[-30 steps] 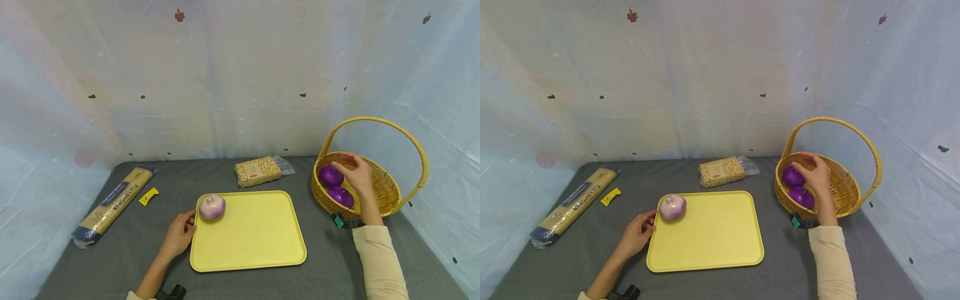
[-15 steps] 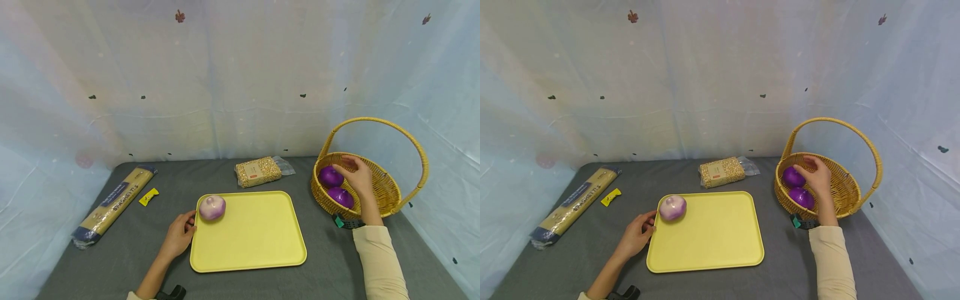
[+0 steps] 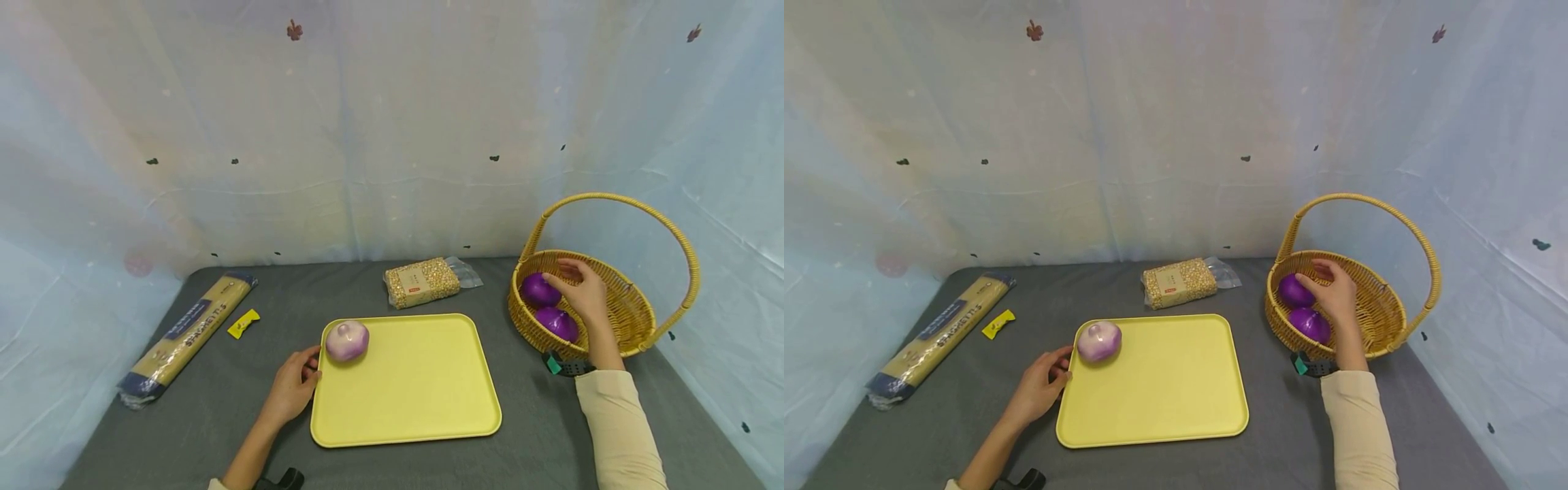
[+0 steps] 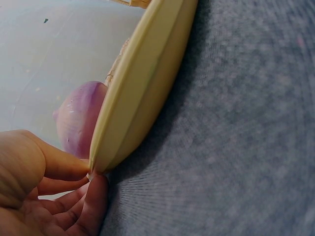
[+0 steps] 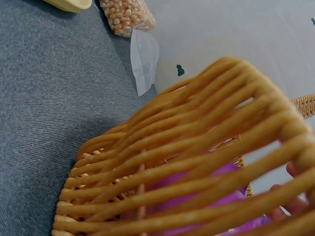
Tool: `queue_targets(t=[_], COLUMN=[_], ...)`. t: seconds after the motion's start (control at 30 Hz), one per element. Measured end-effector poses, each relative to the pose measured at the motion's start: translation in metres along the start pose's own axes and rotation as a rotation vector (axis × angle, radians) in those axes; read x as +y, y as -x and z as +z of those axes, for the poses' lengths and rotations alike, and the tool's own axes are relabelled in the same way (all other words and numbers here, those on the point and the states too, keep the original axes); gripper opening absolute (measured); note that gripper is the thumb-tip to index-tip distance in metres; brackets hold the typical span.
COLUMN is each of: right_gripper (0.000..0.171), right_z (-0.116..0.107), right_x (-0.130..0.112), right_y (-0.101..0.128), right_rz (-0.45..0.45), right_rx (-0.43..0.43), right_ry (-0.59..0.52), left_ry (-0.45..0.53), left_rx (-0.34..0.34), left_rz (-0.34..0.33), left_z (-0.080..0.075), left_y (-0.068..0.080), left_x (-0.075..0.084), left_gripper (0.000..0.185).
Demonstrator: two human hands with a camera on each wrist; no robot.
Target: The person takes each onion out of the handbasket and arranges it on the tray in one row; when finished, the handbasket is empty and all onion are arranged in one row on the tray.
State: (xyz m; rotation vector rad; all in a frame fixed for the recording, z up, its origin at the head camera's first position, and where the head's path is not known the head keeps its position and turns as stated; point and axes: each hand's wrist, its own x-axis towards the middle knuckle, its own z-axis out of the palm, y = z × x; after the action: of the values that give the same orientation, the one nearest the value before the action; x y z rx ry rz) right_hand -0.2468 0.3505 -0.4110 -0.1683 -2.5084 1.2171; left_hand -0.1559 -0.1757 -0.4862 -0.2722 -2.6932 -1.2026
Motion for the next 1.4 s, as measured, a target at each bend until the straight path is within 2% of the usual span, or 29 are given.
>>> queue_targets(t=[0.57,1.0,1.27,1.4], right_gripper=[0.063,0.065,0.071,0.072], right_z=[0.005,0.007,0.008,0.009], right_x=[0.007,0.011,0.012,0.013], right_y=[-0.001,-0.005,-0.007,-0.008], right_rz=[0.002,-0.016,-0.064,-0.087], right_rx=[-0.033,-0.097,-0.149,-0.171], right_ry=[-0.011,0.059,0.153,0.161], left_ry=[0.009,0.009,0.003,0.005], left_rx=[-0.010,-0.025,-0.014,-0.014], left_rz=[-0.013,-0.027,-0.021,-0.021], left_z=[0.000,-0.001,-0.001,-0.001], left_y=[-0.001,-0.001,-0.001,-0.001], left_x=[0.000,0.003,0.004,0.004], left_gripper=[0.040,0.041,0.041,0.041])
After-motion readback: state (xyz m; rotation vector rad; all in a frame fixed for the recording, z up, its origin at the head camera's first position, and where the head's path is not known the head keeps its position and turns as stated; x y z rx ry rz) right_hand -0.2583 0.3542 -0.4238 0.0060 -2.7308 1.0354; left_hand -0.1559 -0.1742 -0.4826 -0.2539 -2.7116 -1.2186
